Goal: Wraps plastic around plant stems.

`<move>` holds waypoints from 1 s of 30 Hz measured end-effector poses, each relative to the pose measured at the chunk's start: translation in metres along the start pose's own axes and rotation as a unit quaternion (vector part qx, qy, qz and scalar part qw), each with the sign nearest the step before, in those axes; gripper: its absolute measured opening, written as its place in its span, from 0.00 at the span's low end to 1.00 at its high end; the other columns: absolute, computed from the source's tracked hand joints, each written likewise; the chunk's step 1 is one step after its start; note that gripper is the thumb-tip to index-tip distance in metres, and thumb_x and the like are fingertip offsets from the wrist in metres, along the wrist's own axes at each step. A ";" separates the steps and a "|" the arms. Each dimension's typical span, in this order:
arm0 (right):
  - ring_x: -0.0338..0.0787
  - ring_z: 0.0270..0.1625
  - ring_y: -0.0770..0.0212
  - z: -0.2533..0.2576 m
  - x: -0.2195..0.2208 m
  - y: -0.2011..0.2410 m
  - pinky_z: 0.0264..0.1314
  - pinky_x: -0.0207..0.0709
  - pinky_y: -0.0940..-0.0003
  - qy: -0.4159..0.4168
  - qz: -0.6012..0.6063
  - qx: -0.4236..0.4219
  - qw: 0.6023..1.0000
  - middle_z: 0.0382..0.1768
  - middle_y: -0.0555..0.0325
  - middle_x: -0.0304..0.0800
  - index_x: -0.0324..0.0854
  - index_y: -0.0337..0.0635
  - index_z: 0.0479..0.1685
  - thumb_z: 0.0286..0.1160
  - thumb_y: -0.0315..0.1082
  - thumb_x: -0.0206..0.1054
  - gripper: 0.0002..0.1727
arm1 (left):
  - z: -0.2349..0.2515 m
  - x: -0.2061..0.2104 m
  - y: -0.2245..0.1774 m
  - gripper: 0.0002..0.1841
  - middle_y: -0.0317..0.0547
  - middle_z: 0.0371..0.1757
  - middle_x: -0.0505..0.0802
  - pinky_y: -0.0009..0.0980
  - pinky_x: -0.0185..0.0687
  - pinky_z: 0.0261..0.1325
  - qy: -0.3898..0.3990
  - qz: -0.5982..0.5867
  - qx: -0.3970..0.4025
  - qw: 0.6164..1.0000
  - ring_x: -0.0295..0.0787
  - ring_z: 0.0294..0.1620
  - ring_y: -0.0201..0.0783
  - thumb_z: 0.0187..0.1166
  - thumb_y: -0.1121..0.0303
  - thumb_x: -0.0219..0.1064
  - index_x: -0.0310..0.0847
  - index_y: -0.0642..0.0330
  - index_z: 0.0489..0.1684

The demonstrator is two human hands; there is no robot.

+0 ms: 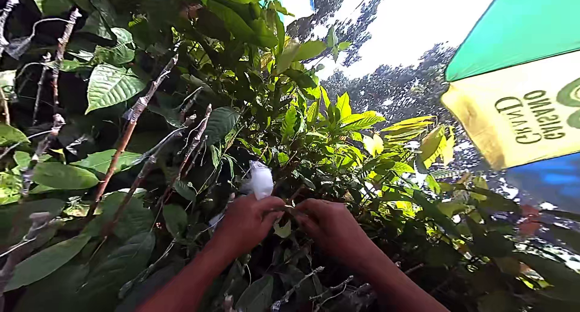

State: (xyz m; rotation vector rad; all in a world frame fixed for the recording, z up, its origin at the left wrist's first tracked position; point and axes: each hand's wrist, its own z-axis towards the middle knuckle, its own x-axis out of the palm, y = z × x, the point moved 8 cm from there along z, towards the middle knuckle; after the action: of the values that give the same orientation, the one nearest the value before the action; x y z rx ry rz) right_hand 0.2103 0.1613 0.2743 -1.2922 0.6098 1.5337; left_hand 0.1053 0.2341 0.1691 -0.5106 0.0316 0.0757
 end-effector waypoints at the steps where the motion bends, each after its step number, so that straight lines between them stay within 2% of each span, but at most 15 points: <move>1: 0.89 0.32 0.61 -0.007 -0.001 -0.002 0.41 0.85 0.63 -0.008 0.011 0.003 1.000 0.34 0.54 0.92 0.91 0.41 0.51 0.80 0.36 0.65 0.12 | 0.000 0.001 -0.001 0.13 0.44 0.39 0.95 0.46 0.87 0.41 -0.001 0.003 0.000 1.000 0.91 0.34 0.40 0.82 0.56 0.66 0.93 0.48 0.53; 6: 0.83 0.26 0.76 -0.047 -0.003 0.002 0.30 0.80 0.80 -0.078 0.038 -0.028 0.996 0.31 0.63 0.91 0.93 0.45 0.47 0.76 0.38 0.66 0.12 | -0.001 0.004 -0.002 0.13 0.44 0.37 0.94 0.48 0.87 0.42 -0.006 -0.002 -0.006 1.000 0.91 0.34 0.41 0.82 0.56 0.66 0.93 0.48 0.52; 8: 0.82 0.24 0.74 -0.054 0.003 0.017 0.28 0.80 0.79 -0.093 0.010 -0.053 0.994 0.30 0.62 0.90 0.92 0.42 0.46 0.70 0.38 0.69 0.13 | -0.001 0.007 -0.002 0.13 0.43 0.37 0.94 0.48 0.87 0.42 0.009 -0.019 -0.016 1.000 0.90 0.34 0.41 0.82 0.56 0.67 0.93 0.50 0.51; 11: 0.88 0.23 0.59 -0.041 0.011 0.053 0.23 0.84 0.64 -0.097 -0.137 -0.137 0.976 0.28 0.56 0.87 0.88 0.42 0.33 0.68 0.33 0.69 0.05 | -0.005 0.019 -0.005 0.11 0.41 0.34 0.93 0.46 0.86 0.43 0.022 -0.028 -0.028 0.999 0.90 0.35 0.39 0.79 0.58 0.68 0.93 0.52 0.46; 13: 0.93 0.36 0.48 -0.012 0.005 0.057 0.32 0.87 0.52 -0.030 -0.183 -0.137 0.973 0.35 0.49 0.89 0.90 0.41 0.38 0.75 0.30 0.66 0.07 | -0.007 0.024 -0.011 0.09 0.45 0.34 0.94 0.49 0.86 0.44 0.026 -0.037 -0.003 0.999 0.92 0.36 0.42 0.77 0.62 0.69 0.93 0.56 0.40; 15: 0.91 0.50 0.45 0.024 0.002 0.022 0.49 0.85 0.43 0.087 -0.135 -0.061 0.985 0.47 0.47 0.88 0.91 0.43 0.47 0.85 0.34 0.63 0.11 | -0.008 0.027 -0.012 0.10 0.45 0.39 0.96 0.47 0.89 0.47 0.057 -0.050 0.022 0.997 0.93 0.38 0.40 0.80 0.62 0.69 0.93 0.56 0.44; 17: 0.89 0.55 0.46 0.034 0.015 -0.015 0.60 0.82 0.42 0.134 -0.053 -0.008 0.989 0.53 0.45 0.87 0.90 0.42 0.54 0.89 0.40 0.61 0.15 | -0.006 0.019 -0.007 0.12 0.43 0.42 0.96 0.39 0.88 0.42 0.061 -0.052 0.014 0.997 0.89 0.33 0.34 0.82 0.61 0.67 0.93 0.57 0.50; 18: 0.89 0.56 0.43 0.027 0.026 -0.015 0.60 0.82 0.41 0.133 -0.052 0.001 0.990 0.54 0.42 0.87 0.88 0.40 0.57 0.90 0.39 0.58 0.16 | -0.003 0.010 -0.003 0.12 0.42 0.43 0.96 0.34 0.87 0.40 0.048 -0.051 -0.002 0.998 0.87 0.30 0.31 0.82 0.61 0.67 0.92 0.56 0.51; 19: 0.92 0.53 0.41 0.015 0.035 0.000 0.53 0.85 0.41 0.109 -0.091 -0.018 0.990 0.53 0.40 0.88 0.86 0.39 0.57 0.90 0.36 0.56 0.15 | -0.001 0.001 0.001 0.12 0.39 0.41 0.95 0.30 0.85 0.37 0.029 -0.050 -0.017 0.998 0.85 0.28 0.28 0.81 0.61 0.67 0.92 0.56 0.51; 21: 0.93 0.38 0.43 -0.003 0.033 0.047 0.29 0.86 0.50 -0.011 -0.186 -0.121 0.975 0.41 0.44 0.89 0.86 0.38 0.44 0.74 0.25 0.63 0.07 | 0.001 -0.007 0.004 0.11 0.39 0.38 0.95 0.29 0.85 0.39 0.001 -0.053 -0.028 0.998 0.86 0.30 0.27 0.79 0.63 0.67 0.93 0.56 0.48; 22: 0.93 0.37 0.44 -0.001 0.024 0.060 0.26 0.84 0.52 -0.046 -0.207 -0.147 0.966 0.41 0.45 0.89 0.88 0.39 0.43 0.70 0.24 0.65 0.08 | 0.001 -0.005 0.003 0.10 0.38 0.36 0.94 0.28 0.85 0.40 0.001 -0.059 -0.025 0.998 0.87 0.31 0.26 0.78 0.64 0.67 0.93 0.56 0.45; 25: 0.90 0.45 0.43 0.035 0.005 0.023 0.37 0.86 0.47 -0.058 -0.176 -0.132 0.974 0.44 0.48 0.87 0.90 0.45 0.43 0.79 0.29 0.67 0.06 | -0.002 0.006 0.001 0.12 0.37 0.37 0.94 0.24 0.85 0.36 0.047 -0.103 -0.046 0.992 0.85 0.28 0.22 0.82 0.61 0.68 0.93 0.58 0.46; 27: 0.90 0.49 0.42 0.032 0.031 -0.001 0.45 0.86 0.44 -0.057 -0.118 -0.123 0.984 0.44 0.47 0.90 0.91 0.43 0.44 0.79 0.29 0.65 0.08 | 0.001 -0.004 0.007 0.10 0.34 0.35 0.93 0.22 0.82 0.32 0.027 -0.116 -0.100 0.988 0.83 0.25 0.21 0.80 0.61 0.70 0.92 0.57 0.45; 28: 0.92 0.49 0.42 0.015 0.055 0.013 0.46 0.87 0.44 -0.049 -0.100 -0.149 0.982 0.43 0.46 0.92 0.91 0.40 0.44 0.76 0.26 0.66 0.08 | 0.002 -0.010 0.011 0.09 0.32 0.34 0.92 0.23 0.81 0.32 0.016 -0.119 -0.121 0.985 0.81 0.25 0.20 0.80 0.61 0.71 0.91 0.57 0.44; 30: 0.93 0.42 0.45 -0.026 0.090 0.071 0.37 0.88 0.50 -0.010 -0.090 -0.244 0.966 0.39 0.48 0.92 0.90 0.38 0.38 0.65 0.22 0.70 0.06 | 0.004 -0.018 0.014 0.09 0.29 0.35 0.91 0.21 0.80 0.36 -0.002 -0.113 -0.125 0.986 0.82 0.28 0.19 0.79 0.60 0.71 0.90 0.55 0.43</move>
State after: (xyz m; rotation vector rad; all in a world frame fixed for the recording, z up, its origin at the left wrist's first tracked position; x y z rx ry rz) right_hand 0.1634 0.1449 0.1679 -1.6454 0.0897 1.5961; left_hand 0.0867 0.2474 0.1668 -0.7616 -0.0412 -0.1439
